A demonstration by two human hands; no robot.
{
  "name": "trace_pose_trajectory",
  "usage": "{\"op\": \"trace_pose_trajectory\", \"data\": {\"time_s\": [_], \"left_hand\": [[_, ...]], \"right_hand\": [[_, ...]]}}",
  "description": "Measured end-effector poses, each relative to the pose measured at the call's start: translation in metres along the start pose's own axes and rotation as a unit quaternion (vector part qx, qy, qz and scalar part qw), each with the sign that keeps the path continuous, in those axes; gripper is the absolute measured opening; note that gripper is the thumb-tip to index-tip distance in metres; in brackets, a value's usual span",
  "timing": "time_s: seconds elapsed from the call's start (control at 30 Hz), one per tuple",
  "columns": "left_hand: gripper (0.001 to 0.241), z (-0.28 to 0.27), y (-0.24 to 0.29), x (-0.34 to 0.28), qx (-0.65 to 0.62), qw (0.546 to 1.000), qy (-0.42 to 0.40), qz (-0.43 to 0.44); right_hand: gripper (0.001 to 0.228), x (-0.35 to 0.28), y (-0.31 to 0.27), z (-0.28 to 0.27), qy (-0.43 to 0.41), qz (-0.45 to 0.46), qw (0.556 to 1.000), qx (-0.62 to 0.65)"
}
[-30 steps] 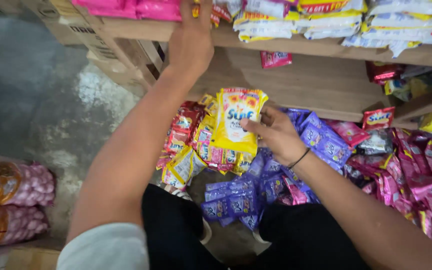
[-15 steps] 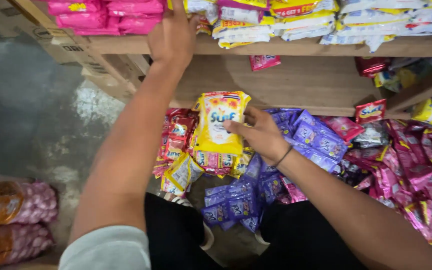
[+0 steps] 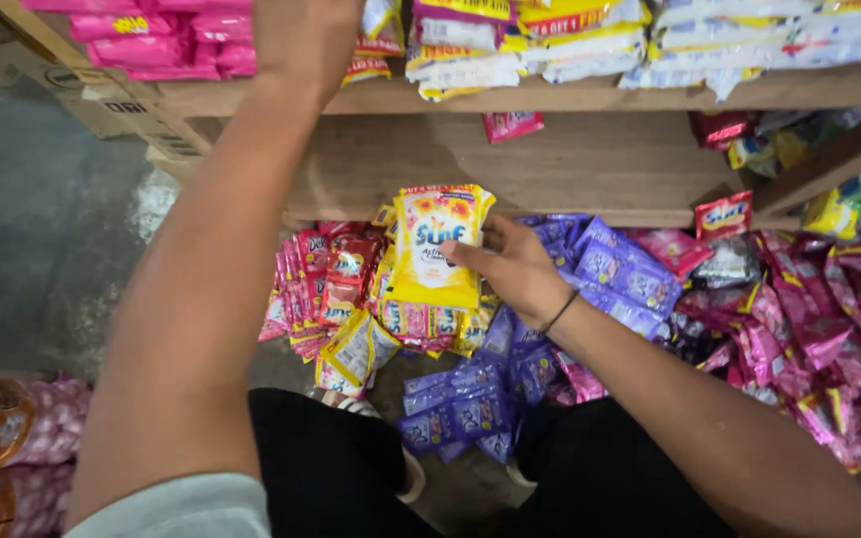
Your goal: Organize and restock packets of laundry detergent on shelves in a grocery store.
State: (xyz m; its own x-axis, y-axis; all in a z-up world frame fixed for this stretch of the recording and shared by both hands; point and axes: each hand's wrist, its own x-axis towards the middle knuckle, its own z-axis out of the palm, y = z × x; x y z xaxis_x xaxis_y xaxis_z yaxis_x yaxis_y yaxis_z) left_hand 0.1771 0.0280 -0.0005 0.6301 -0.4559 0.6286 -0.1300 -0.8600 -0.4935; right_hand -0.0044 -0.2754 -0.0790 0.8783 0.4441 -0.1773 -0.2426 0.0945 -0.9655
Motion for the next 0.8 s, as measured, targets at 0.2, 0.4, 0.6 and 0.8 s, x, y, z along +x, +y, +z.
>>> {"op": "trace_pose_trajectory", "data": {"time_s": [0.2, 0.4, 0.6, 0.8], "left_hand": [[0.022, -0.02, 0.02, -0.009, 0.013, 0.995, -0.074, -0.069], [0.056, -0.058, 0.04, -0.013, 0.031, 0.991, -0.088, -0.101], [0.065, -0.117, 0.111, -0.093, -0.499, 0.827, -0.014, -0.259], [0.057, -0.142, 0.158, -0.14, -0.75, 0.452, -0.335, -0.346]], "right_hand": [[0.041, -0.008, -0.021, 0.013, -0.014, 0.04, 0.999, -0.027], [0.038, -0.009, -0.017, 0.002, -0.002, 0.038, 0.998, -0.041], [0.036, -0.011, -0.021, -0.015, 0.004, -0.014, 0.999, 0.044], [0.041, -0.01, -0.003, -0.022, 0.016, -0.003, 0.999, -0.031]]}}
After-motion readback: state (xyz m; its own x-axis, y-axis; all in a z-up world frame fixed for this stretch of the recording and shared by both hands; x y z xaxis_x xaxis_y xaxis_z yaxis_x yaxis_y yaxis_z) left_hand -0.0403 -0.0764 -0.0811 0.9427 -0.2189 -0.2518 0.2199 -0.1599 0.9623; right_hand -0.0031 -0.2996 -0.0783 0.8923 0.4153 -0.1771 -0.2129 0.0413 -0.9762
